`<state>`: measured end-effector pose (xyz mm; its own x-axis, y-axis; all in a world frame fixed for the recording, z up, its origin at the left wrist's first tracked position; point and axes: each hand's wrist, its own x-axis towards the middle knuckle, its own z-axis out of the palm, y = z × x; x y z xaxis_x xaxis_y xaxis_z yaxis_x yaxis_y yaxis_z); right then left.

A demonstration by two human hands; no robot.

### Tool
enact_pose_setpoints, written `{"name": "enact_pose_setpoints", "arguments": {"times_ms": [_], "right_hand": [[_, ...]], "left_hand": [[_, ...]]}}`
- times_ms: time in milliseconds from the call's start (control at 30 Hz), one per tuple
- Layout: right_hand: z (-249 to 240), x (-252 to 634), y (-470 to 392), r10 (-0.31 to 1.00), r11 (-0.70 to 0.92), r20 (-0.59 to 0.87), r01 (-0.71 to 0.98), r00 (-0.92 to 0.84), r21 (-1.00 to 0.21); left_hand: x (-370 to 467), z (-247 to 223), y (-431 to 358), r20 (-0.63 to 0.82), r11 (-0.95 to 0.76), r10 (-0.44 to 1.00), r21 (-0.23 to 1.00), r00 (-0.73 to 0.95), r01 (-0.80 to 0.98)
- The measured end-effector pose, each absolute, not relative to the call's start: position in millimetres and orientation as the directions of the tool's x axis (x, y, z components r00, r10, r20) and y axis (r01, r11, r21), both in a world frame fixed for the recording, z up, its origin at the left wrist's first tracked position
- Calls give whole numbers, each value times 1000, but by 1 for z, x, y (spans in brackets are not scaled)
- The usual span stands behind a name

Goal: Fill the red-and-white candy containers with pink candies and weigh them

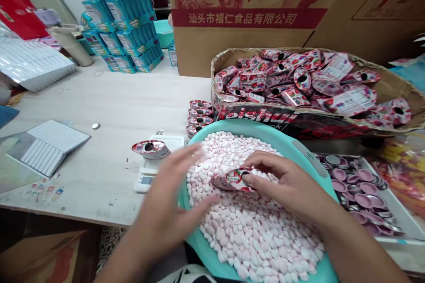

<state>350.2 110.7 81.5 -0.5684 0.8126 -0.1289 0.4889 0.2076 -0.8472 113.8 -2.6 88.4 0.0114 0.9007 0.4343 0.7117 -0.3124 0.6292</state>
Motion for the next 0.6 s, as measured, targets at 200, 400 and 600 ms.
{"name": "enact_pose_setpoints", "arguments": {"times_ms": [200, 400, 600], "right_hand": [[85, 353, 111, 799, 303, -46, 468, -600, -830], [82, 358, 110, 791, 349, 12, 435, -612, -830], [80, 362, 112, 762, 375, 15, 423, -647, -825]], "left_hand": [[32, 77, 1, 613, 2, 749, 376, -251, 927], [37, 61, 22, 428, 124, 869, 302, -250, 945], [43, 63, 27, 371, 177, 865, 404, -338, 897]]}}
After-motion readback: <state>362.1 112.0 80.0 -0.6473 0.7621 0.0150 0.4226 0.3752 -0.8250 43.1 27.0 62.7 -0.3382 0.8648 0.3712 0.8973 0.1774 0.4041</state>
